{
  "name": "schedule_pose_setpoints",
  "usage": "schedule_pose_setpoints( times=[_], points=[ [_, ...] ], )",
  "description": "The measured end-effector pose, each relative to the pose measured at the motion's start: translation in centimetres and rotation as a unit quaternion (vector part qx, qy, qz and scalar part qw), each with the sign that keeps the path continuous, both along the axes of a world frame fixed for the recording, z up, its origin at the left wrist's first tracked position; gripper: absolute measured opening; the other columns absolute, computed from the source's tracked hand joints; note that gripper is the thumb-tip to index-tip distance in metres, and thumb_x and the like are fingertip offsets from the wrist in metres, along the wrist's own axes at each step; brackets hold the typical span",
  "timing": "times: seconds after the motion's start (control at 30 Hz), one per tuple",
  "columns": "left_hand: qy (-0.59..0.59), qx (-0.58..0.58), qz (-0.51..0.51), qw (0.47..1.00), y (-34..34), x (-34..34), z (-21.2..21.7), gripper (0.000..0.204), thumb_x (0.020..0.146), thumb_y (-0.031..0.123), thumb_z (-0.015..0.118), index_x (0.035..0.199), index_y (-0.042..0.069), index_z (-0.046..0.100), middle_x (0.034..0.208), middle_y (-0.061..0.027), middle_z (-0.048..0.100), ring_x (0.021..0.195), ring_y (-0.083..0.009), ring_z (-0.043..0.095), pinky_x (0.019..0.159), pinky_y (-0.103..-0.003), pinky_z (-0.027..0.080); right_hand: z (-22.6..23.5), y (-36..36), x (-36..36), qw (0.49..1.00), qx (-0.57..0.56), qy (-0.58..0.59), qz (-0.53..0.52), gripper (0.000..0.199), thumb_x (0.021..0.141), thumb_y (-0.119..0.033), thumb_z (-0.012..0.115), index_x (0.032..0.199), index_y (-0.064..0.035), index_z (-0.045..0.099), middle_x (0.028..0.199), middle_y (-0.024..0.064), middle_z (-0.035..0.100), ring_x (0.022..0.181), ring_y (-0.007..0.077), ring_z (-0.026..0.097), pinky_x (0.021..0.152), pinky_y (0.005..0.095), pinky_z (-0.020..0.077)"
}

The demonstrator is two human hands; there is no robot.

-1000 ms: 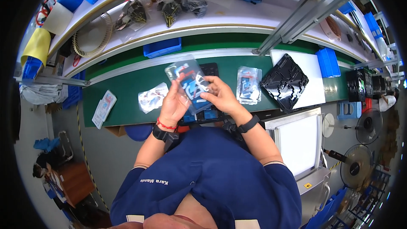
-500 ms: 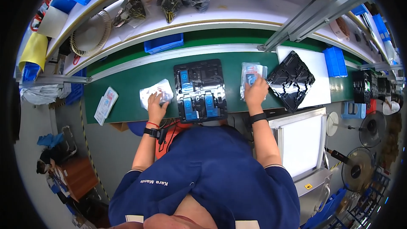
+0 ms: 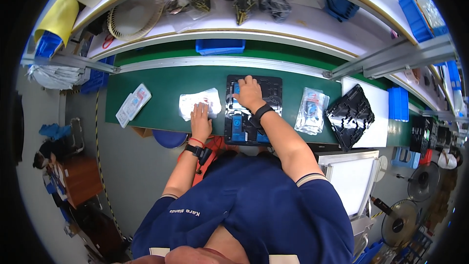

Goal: The recorder prepares foam packaging and then inserts electronic assemblies into protective bags and trays.

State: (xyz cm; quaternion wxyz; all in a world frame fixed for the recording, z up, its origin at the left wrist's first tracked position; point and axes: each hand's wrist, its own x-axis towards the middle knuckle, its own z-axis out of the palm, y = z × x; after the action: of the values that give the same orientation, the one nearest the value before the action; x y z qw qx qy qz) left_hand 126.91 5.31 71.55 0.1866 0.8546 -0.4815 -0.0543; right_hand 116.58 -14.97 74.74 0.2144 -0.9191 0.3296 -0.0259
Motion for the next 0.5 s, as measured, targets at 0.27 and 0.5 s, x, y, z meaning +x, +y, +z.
schedule_pose_setpoints(
  times=[0.27, 0.5],
  points=[
    [0.048, 0.063, 0.013, 0.997, 0.6, 3.0, -0.1, 0.014, 0.076, 0.015, 0.060, 0.085, 0.005, 0.065, 0.084, -0.0126, 0.064, 0.080, -0.0288, 0.061, 0.067, -0.039, 0.049, 1.1, -1.5, 0.6, 0.982, 0.152, 0.052, -0.097, 0.036, 0.071, -0.021, 0.069, 0.099, -0.0115, 0.049, 0.101, 0.0126, 0.053, 0.103, 0.0332, 0.047, 0.089, 0.0470, 0.0312],
    [0.237, -0.060, -0.044, 0.969, 1.5, 5.9, -0.9, 0.018, 0.080, 0.019, 0.059, 0.077, 0.002, 0.063, 0.069, -0.0120, 0.061, 0.069, -0.0293, 0.059, 0.060, -0.039, 0.046, 6.1, -0.7, -2.7, 0.993, 0.101, -0.041, -0.049, 0.028, 0.072, -0.007, 0.065, 0.095, -0.0101, 0.050, 0.083, 0.0082, 0.059, 0.088, 0.0260, 0.056, 0.091, 0.0469, 0.0259]
  ],
)
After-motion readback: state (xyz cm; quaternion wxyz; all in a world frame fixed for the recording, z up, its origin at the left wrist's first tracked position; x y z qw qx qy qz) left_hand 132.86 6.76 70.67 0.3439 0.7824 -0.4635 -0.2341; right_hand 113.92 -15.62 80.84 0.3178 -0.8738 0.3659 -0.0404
